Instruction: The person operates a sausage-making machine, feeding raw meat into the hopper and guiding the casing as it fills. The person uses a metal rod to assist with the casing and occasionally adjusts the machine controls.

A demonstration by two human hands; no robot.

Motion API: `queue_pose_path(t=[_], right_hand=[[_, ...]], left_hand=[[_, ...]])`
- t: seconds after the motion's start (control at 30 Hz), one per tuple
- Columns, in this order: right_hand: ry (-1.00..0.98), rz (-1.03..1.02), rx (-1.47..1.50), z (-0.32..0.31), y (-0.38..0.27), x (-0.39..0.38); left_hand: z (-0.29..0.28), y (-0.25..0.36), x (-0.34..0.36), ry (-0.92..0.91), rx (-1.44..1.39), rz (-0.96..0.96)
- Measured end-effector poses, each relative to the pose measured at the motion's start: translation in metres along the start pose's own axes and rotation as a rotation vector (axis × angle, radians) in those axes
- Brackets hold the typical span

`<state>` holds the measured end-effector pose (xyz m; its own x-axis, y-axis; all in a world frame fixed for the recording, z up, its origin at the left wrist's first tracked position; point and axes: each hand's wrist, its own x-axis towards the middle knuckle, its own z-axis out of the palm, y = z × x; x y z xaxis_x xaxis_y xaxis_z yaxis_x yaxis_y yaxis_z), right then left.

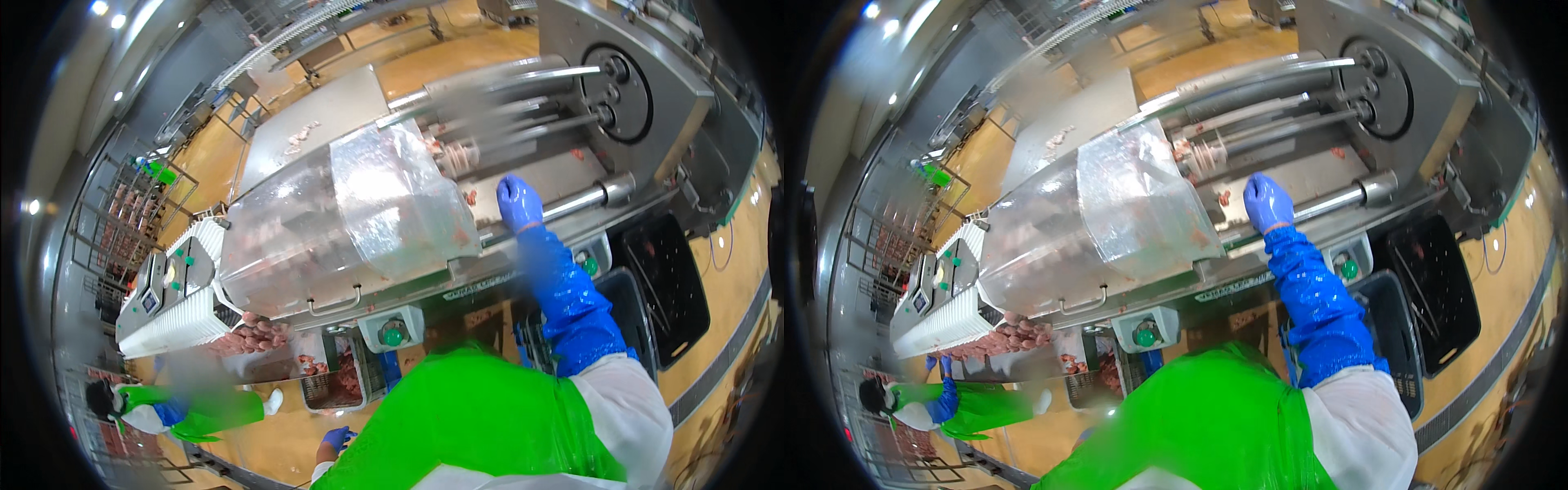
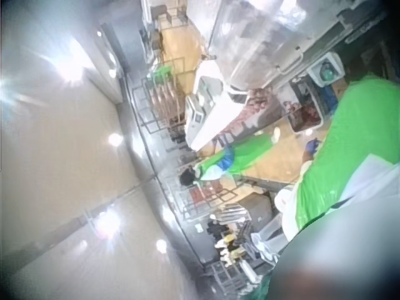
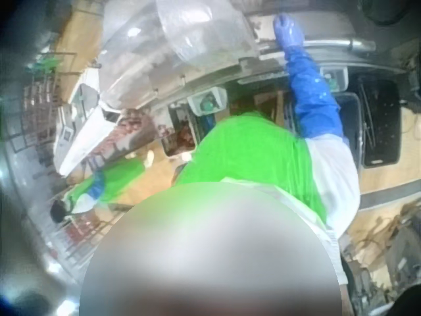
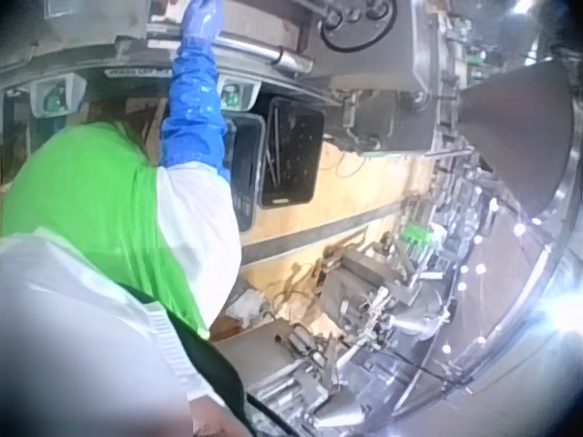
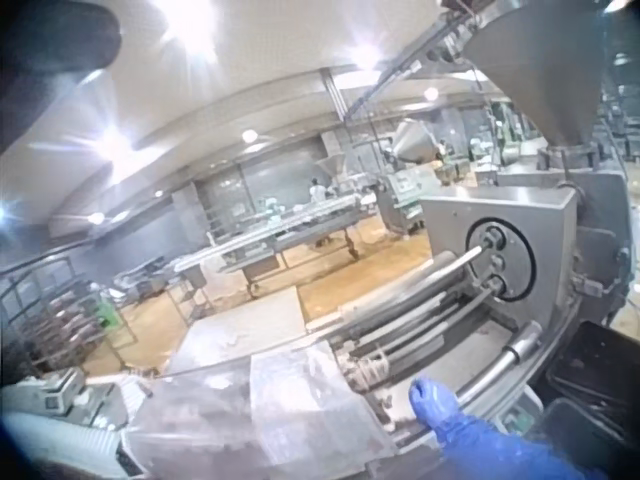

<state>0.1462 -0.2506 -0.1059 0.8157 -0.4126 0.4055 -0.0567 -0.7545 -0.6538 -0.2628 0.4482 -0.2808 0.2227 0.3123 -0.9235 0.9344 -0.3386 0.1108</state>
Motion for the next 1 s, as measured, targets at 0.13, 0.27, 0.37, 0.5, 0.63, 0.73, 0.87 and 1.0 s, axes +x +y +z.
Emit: queue_pose_path(t=[0.13, 0.27, 0.37, 0.5, 0.63, 0.73, 0.87, 1.0], right_hand=[[-0.079, 0.031, -0.037, -0.006, -0.007, -0.001], [-0.107, 0.004, -0.036, -0.007, -0.01, 0.001], [-0.166, 0.042, -0.083, -0.006, -0.01, 0.002], [-0.2, 0.06, -0.087, 0.0, 0.001, 0.005], [-0.249, 0.107, -0.147, -0.011, -0.014, 0.002], [-0.24, 0.068, -0.186, -0.007, -0.01, 0.005], [-0.282, 0.089, -0.183, -0.009, -0.018, 0.003], [-0.305, 0.099, -0.164, -0.002, -0.015, 0.002]], left_hand=[[0.003, 0.033, 0.024, -0.004, 0.132, 0.207], [0.011, 0.075, 0.043, 0.068, 0.317, 0.5], [0.022, 0.094, 0.068, 0.072, 0.218, 0.584], [0.022, 0.091, 0.103, 0.241, 0.78, 0.905], [0.036, 0.08, 0.085, 0.042, 0.53, 0.688], [0.039, 0.071, 0.062, -0.026, 0.315, 0.378], [0.041, 0.044, 0.047, -0.008, 0.298, 0.35], [0.032, 0.027, 0.051, -0.014, 0.199, 0.335]])
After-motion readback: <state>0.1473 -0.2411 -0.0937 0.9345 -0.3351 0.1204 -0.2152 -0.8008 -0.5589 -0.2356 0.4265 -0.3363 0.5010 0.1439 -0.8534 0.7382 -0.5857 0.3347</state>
